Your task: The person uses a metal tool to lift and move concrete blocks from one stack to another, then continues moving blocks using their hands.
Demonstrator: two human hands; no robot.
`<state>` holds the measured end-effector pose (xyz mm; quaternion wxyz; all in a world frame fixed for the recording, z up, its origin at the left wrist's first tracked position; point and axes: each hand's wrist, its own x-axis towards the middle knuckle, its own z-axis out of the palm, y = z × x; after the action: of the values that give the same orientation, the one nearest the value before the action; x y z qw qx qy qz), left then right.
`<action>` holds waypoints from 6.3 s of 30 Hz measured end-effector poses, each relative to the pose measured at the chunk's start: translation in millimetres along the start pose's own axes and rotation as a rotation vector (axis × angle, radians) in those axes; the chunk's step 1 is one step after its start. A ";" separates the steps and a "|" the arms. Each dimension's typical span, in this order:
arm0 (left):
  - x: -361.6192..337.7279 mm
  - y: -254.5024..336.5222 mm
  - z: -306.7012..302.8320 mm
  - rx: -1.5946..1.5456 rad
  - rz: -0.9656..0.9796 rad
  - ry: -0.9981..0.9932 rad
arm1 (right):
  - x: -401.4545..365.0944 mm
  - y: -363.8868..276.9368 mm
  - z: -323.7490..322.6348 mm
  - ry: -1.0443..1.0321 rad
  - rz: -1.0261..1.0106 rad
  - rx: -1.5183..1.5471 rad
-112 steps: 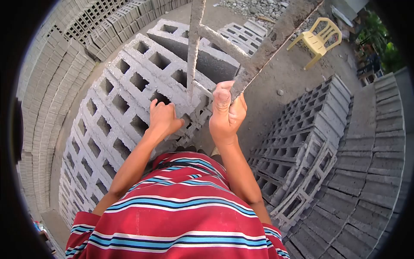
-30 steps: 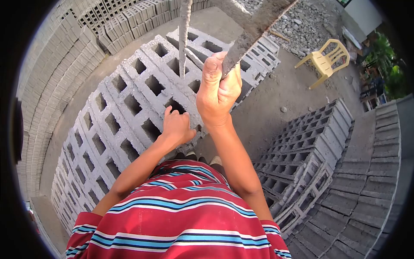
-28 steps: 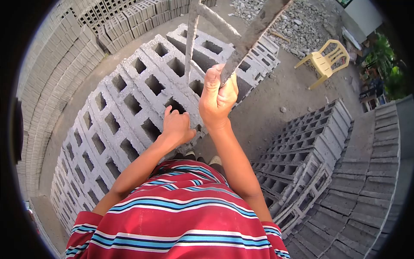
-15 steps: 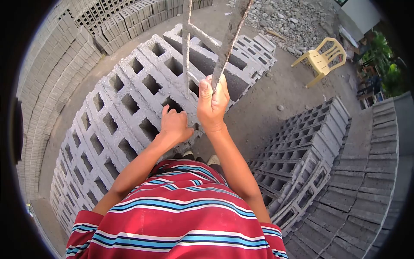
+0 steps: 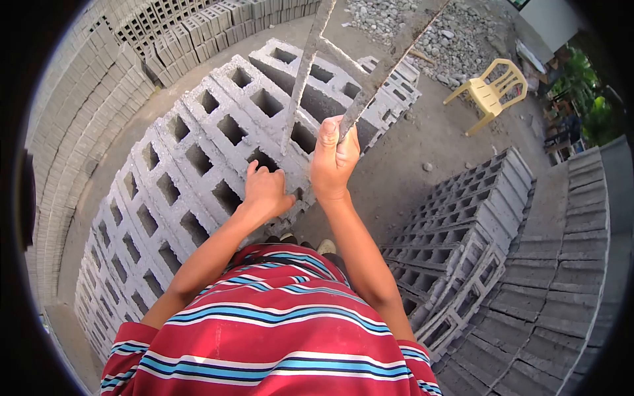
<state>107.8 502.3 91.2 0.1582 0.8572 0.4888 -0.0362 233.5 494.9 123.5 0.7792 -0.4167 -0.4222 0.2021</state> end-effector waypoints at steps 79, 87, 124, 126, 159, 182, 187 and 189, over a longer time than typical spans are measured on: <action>9.7 10.2 -11.4 0.109 -0.076 -0.182 | 20.3 -13.4 -5.2 -0.395 0.073 0.166; 9.6 9.5 -9.2 0.121 -0.071 -0.157 | 33.2 -29.4 11.7 -0.421 0.037 0.314; 9.5 10.0 -12.3 0.120 -0.090 -0.210 | 52.5 -8.1 44.1 -0.492 0.134 0.313; 8.7 9.2 -9.4 0.113 -0.083 -0.208 | 60.4 -26.2 47.1 -0.499 0.067 0.341; 10.0 5.2 -4.5 0.115 -0.061 -0.180 | 67.9 -16.7 76.3 -0.592 0.034 0.346; 8.4 5.3 -6.8 0.108 -0.075 -0.159 | 67.4 -37.2 26.0 -0.432 0.053 0.428; 6.7 10.9 -11.9 0.104 -0.077 -0.146 | 37.6 -70.7 -44.5 -0.205 0.031 0.295; 7.9 10.3 -11.1 0.129 -0.053 -0.164 | 13.9 -76.3 -73.1 -0.169 0.036 0.141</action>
<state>119.6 507.5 102.5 0.1412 0.8464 0.4936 -0.1417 299.0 425.6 171.2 0.7645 -0.3497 -0.4637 0.2796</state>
